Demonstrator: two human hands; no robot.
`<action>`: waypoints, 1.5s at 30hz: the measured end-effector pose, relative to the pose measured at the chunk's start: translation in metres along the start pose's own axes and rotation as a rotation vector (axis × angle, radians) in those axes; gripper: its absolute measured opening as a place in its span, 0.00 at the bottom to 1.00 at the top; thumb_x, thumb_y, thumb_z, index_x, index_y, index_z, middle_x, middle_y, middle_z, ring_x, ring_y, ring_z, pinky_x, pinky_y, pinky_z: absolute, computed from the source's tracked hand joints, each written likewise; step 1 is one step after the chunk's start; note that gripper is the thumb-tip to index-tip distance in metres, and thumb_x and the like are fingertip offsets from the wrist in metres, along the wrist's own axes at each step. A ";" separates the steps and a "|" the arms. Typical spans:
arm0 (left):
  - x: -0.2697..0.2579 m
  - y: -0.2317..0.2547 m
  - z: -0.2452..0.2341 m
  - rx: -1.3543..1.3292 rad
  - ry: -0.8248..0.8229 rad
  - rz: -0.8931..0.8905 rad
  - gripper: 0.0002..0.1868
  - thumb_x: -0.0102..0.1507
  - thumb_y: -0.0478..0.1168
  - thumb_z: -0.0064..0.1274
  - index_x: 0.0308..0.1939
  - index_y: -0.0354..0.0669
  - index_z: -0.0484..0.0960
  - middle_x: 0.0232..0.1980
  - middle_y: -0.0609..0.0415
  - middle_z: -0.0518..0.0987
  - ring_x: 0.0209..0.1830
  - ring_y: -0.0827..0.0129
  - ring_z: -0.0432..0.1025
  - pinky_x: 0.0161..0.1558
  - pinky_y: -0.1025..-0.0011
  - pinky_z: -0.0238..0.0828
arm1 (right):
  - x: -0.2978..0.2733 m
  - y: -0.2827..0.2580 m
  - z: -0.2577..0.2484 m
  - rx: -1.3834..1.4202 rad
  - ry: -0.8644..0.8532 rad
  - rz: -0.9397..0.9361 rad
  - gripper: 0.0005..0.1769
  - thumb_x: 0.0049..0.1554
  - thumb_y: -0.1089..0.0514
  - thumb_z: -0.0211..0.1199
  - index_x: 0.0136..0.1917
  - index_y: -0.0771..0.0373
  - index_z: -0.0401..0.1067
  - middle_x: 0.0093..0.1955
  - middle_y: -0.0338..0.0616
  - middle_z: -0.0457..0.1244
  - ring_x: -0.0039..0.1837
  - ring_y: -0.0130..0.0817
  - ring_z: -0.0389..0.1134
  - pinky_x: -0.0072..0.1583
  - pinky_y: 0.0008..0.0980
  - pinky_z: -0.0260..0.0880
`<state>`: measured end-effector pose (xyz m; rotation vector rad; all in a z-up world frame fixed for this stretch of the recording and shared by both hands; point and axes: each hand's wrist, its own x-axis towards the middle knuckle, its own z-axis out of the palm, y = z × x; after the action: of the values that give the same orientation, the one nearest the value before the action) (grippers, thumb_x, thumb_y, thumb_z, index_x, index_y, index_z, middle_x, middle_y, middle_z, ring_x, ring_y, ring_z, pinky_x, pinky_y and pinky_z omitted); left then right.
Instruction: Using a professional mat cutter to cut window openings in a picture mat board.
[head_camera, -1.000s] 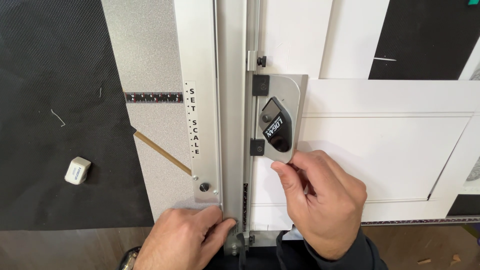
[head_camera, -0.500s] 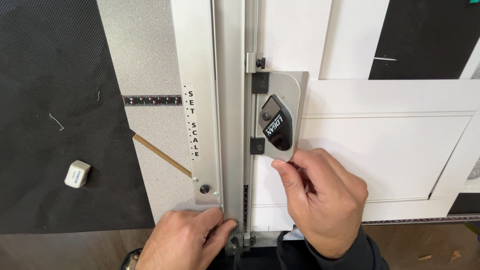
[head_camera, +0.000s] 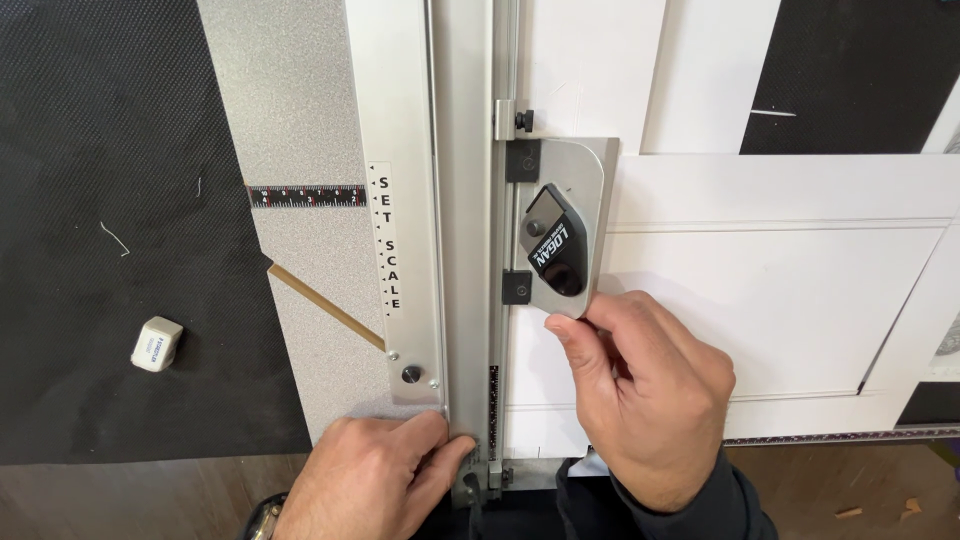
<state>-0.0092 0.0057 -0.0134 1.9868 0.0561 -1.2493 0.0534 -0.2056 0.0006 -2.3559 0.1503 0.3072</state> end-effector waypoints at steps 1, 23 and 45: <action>0.000 0.000 0.000 -0.006 -0.009 -0.005 0.15 0.61 0.46 0.61 0.25 0.43 0.78 0.18 0.50 0.80 0.14 0.59 0.79 0.20 0.61 0.76 | 0.000 0.001 0.000 0.000 0.001 -0.007 0.11 0.56 0.60 0.73 0.45 0.69 0.74 0.34 0.41 0.65 0.33 0.24 0.64 0.34 0.26 0.60; -0.008 0.012 -0.008 0.026 0.213 0.226 0.15 0.61 0.45 0.60 0.24 0.40 0.79 0.18 0.44 0.75 0.21 0.47 0.73 0.24 0.54 0.68 | 0.029 -0.003 -0.024 -0.022 -0.067 -0.227 0.34 0.63 0.61 0.71 0.74 0.70 0.56 0.47 0.50 0.69 0.43 0.29 0.73 0.43 0.24 0.73; -0.006 0.005 0.001 0.132 0.323 0.330 0.16 0.63 0.46 0.59 0.26 0.38 0.81 0.18 0.46 0.76 0.18 0.53 0.74 0.24 0.59 0.70 | -0.064 0.003 -0.014 -0.043 -0.146 -0.155 0.33 0.63 0.59 0.71 0.77 0.65 0.62 0.43 0.44 0.70 0.42 0.27 0.73 0.44 0.27 0.74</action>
<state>-0.0113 0.0038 -0.0064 2.1882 -0.1927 -0.7337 -0.0061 -0.2163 0.0253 -2.3614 -0.1093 0.4085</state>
